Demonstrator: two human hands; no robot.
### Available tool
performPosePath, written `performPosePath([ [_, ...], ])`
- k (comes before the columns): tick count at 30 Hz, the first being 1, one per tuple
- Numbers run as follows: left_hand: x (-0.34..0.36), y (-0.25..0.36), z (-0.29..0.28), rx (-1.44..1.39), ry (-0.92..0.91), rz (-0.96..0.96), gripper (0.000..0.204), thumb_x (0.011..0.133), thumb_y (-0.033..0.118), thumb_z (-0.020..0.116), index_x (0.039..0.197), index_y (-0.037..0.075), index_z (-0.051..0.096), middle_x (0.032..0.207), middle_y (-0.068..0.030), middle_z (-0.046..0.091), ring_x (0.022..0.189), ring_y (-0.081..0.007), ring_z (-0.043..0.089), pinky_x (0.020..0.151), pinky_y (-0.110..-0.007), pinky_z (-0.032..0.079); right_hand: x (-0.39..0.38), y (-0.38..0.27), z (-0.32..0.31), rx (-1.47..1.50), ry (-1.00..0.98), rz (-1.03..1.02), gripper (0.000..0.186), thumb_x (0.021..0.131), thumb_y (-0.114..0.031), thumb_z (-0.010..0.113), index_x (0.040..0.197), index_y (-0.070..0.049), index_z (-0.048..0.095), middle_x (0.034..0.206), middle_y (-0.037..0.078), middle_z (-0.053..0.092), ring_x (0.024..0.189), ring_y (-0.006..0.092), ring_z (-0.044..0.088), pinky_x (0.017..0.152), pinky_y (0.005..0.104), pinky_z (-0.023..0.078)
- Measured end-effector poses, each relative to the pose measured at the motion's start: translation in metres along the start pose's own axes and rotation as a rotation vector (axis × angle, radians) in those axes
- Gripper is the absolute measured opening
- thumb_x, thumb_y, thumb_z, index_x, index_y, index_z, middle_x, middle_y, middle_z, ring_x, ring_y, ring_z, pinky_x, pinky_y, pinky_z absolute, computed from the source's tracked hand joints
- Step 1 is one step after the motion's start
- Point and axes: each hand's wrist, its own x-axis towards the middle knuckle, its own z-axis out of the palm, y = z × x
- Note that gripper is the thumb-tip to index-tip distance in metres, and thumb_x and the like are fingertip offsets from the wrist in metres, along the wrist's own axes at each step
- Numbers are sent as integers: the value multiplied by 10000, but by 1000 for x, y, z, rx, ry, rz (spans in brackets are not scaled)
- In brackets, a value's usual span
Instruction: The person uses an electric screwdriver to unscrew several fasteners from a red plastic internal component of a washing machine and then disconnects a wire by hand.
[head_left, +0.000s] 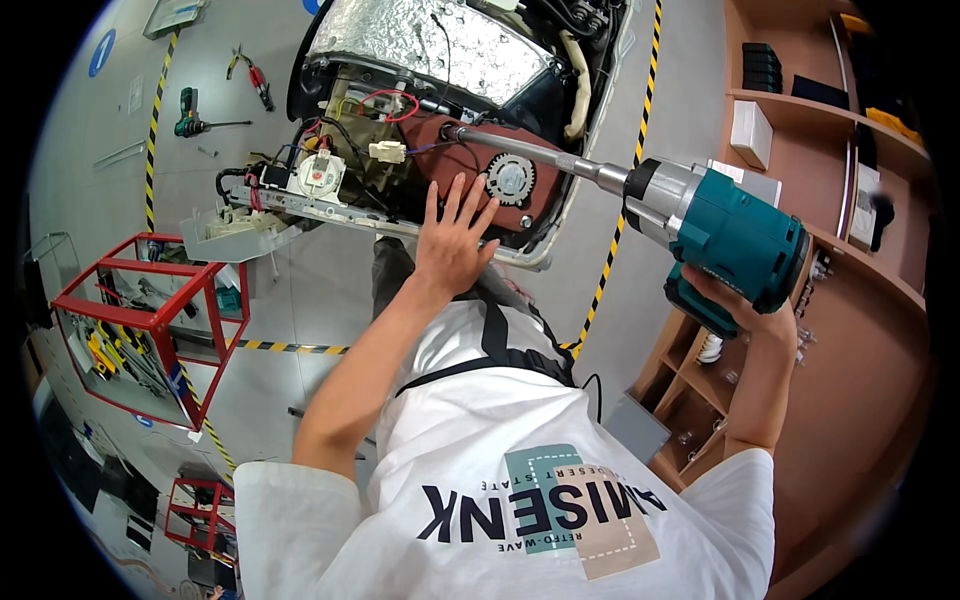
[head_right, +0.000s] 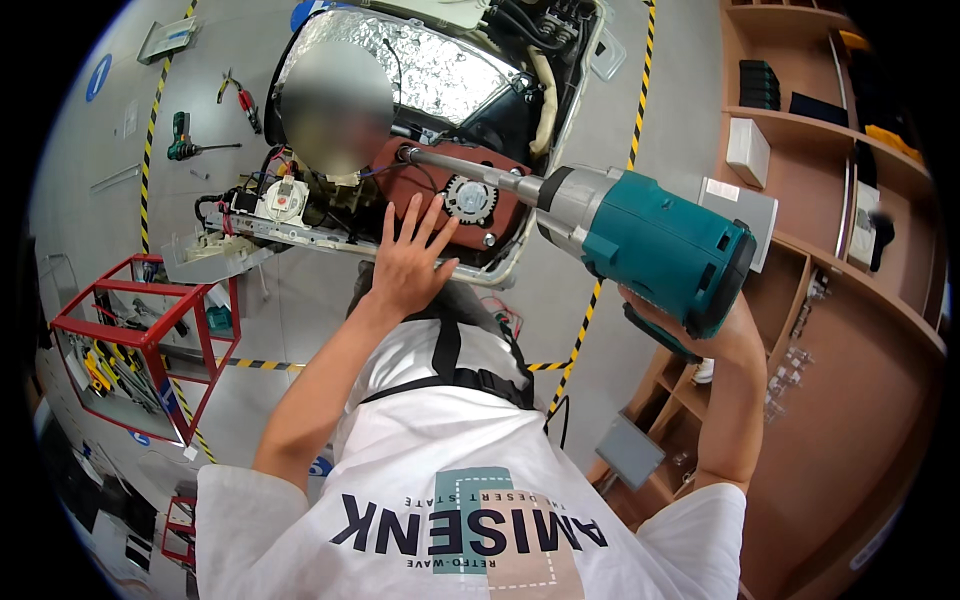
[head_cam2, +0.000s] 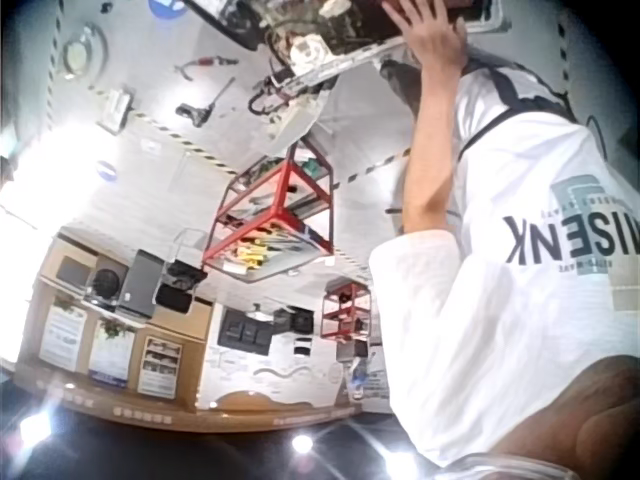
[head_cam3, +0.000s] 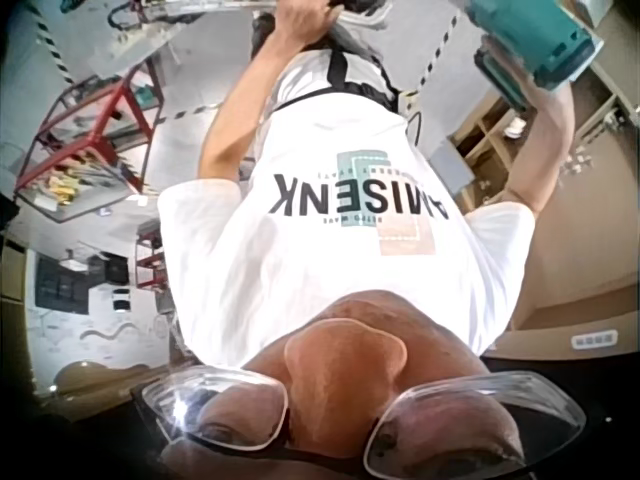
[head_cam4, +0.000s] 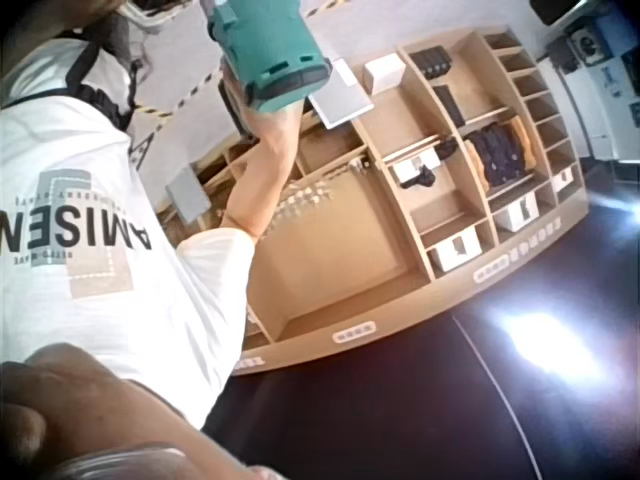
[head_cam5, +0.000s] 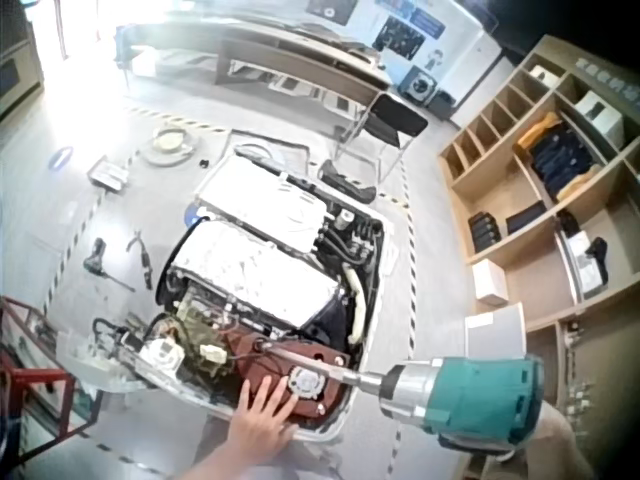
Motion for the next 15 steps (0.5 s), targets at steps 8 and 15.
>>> performPosePath([
  [8,-1,-1,1,-2,6,-5,534,713,283,646,1197,91,531,1345,-149,373,1272,-342,289,1034,-549,170,9,-6,-11,125,-166,-32,343,615,-50,711,940,-16,607,816,92,643,719,172,624,632,278,492],
  [15,-2,-1,-2,5,7,-3,522,727,290,637,1197,89,529,1345,-153,372,1268,-345,295,1036,-547,164,13,-14,-9,-332,-61,-63,470,536,-64,739,981,-3,598,855,115,637,756,182,633,666,285,484],
])
